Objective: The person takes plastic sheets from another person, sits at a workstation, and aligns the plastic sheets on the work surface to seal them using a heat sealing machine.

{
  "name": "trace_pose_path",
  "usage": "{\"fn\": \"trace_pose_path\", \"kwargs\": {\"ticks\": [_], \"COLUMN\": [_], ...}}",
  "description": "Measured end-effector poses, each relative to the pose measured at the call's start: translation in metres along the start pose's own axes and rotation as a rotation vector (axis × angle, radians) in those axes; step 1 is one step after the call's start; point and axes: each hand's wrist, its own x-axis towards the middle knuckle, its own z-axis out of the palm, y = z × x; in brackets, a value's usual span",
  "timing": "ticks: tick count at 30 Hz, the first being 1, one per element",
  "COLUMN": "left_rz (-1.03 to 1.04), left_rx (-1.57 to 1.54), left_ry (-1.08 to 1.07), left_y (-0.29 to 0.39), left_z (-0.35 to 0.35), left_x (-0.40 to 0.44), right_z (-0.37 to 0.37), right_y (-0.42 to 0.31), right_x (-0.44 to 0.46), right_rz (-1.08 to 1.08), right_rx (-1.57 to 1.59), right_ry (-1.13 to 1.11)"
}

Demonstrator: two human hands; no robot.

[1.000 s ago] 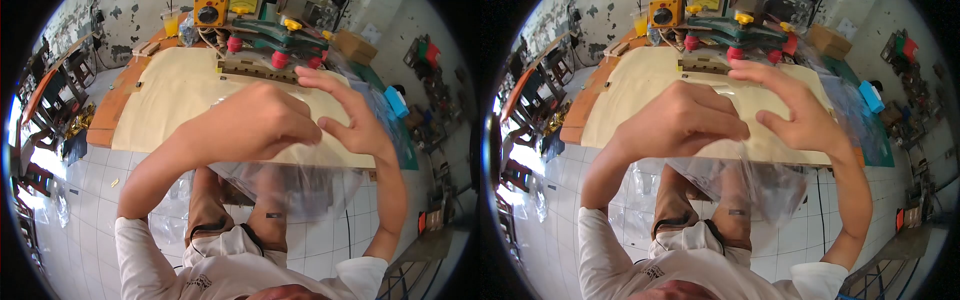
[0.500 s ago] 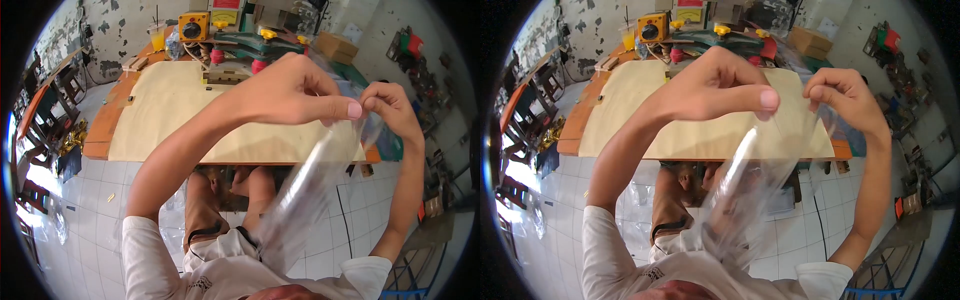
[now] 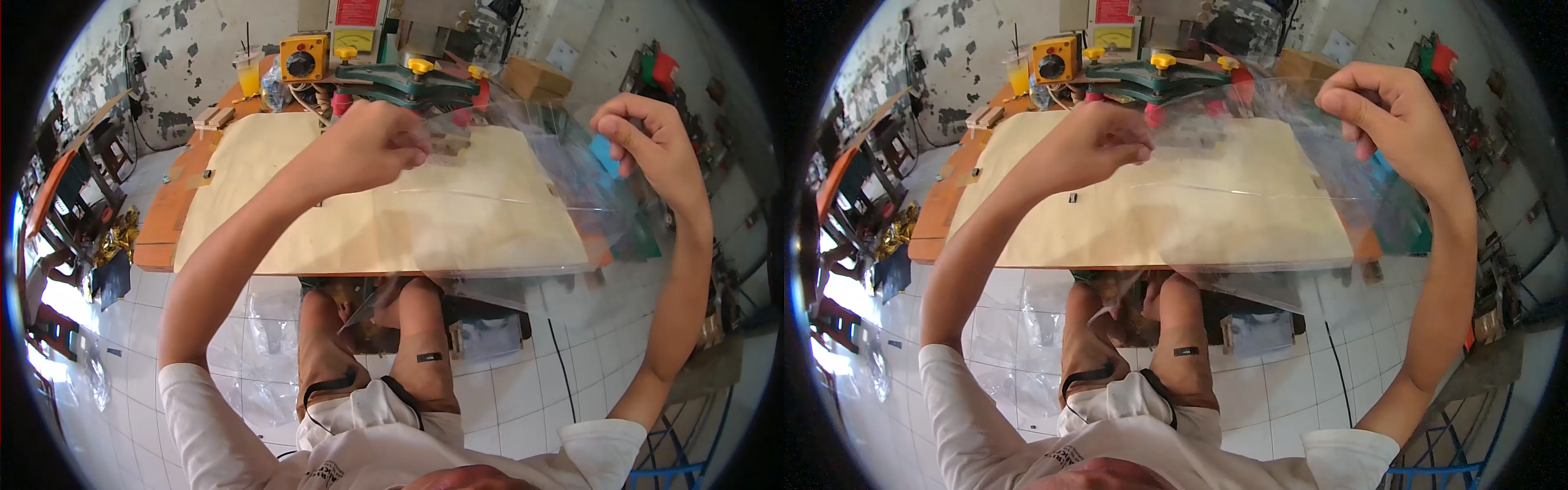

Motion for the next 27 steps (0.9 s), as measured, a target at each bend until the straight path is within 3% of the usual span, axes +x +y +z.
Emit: {"fn": "trace_pose_path", "kwargs": {"ticks": [2,4,7,13,19,27], "left_rz": [-0.041,-0.081,-0.100,-0.122,-0.386,-0.508], "left_rx": [-0.004,-0.004,0.016,0.042,0.015,0.004], "left_ry": [-0.024,-0.049,-0.041,-0.038,-0.079,-0.218], "left_y": [0.000,-0.002,-0.002,-0.017,-0.058,-0.131], "left_z": [-0.011,-0.021,-0.037,-0.068,-0.095,-0.117], "left_x": [-0.009,-0.014,-0.019,-0.032,-0.044,-0.056], "right_z": [-0.004,-0.005,0.002,0.020,0.036,0.066], "right_y": [0.002,0.002,0.036,0.075,0.122,0.177], "right_x": [0.000,-0.001,-0.002,0.000,0.012,0.042], "right_rz": [0.018,0.120,0.097,0.169,0.194,0.352], "right_rx": [-0.003,-0.114,-0.067,0.034,0.119,0.196], "right_ry": [-0.021,-0.197,-0.227,-0.223,-0.179,-0.244]}}
